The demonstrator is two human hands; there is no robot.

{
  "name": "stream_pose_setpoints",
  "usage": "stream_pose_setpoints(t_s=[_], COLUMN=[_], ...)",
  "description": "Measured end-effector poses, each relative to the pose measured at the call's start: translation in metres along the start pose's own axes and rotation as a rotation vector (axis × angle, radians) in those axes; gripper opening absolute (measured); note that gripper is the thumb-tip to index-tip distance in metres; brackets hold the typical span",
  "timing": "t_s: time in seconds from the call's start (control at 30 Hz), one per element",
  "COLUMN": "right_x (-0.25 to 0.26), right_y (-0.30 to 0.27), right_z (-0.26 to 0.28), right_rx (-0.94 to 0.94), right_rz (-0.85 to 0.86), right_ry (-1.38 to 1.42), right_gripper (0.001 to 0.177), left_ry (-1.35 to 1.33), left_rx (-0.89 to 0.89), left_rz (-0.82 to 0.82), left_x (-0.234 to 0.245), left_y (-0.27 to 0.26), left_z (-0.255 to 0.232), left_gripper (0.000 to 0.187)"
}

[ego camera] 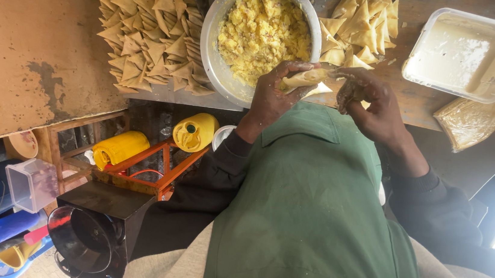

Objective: The person fills triangular pastry wrappers with a yellow filling, folds them into samosas, and places them on a tray. The person repeats this process continuously, arranging the finished samosas in neat rows.

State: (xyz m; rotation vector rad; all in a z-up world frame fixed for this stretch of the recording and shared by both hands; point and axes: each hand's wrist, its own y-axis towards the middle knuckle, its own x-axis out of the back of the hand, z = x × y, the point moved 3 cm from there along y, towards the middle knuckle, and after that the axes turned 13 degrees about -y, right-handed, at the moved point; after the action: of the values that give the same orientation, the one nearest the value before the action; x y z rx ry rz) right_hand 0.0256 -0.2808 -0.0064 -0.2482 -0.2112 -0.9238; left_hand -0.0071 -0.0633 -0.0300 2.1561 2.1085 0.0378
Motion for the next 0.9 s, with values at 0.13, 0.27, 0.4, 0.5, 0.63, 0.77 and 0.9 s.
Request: stream_pose_setpoints(t_s=[0.13, 0.27, 0.4, 0.5, 0.63, 0.77, 0.9], right_x=[-0.014, -0.041, -0.057, -0.062, -0.073, -0.071, -0.060], right_y=[-0.010, -0.018, -0.017, -0.013, -0.012, -0.011, -0.013], right_z=[0.004, 0.005, 0.002, -0.002, 0.002, 0.004, 0.003], right_rx=[0.039, -0.042, -0.010, 0.011, 0.160, 0.172, 0.097], right_rz=[-0.077, -0.084, -0.133, -0.145, -0.197, -0.195, -0.201], right_ry=[-0.164, -0.202, -0.352, -0.561, -0.718, -0.817, -0.869], right_gripper=[0.074, 0.086, 0.088, 0.086, 0.082, 0.079, 0.073], left_ry=[-0.035, -0.100, -0.121, -0.141, -0.003, -0.020, -0.134], left_rx=[0.062, 0.093, 0.114, 0.167, 0.224, 0.082, 0.159], left_rz=[-0.127, -0.234, -0.151, -0.128, -0.160, -0.168, -0.251], left_x=[-0.002, -0.008, -0.014, -0.019, -0.019, -0.016, -0.011], left_y=[-0.007, -0.010, -0.015, -0.018, -0.020, -0.022, -0.023], left_z=[0.010, 0.019, 0.021, 0.024, 0.026, 0.015, 0.013], left_gripper=[0.034, 0.041, 0.047, 0.045, 0.039, 0.041, 0.041])
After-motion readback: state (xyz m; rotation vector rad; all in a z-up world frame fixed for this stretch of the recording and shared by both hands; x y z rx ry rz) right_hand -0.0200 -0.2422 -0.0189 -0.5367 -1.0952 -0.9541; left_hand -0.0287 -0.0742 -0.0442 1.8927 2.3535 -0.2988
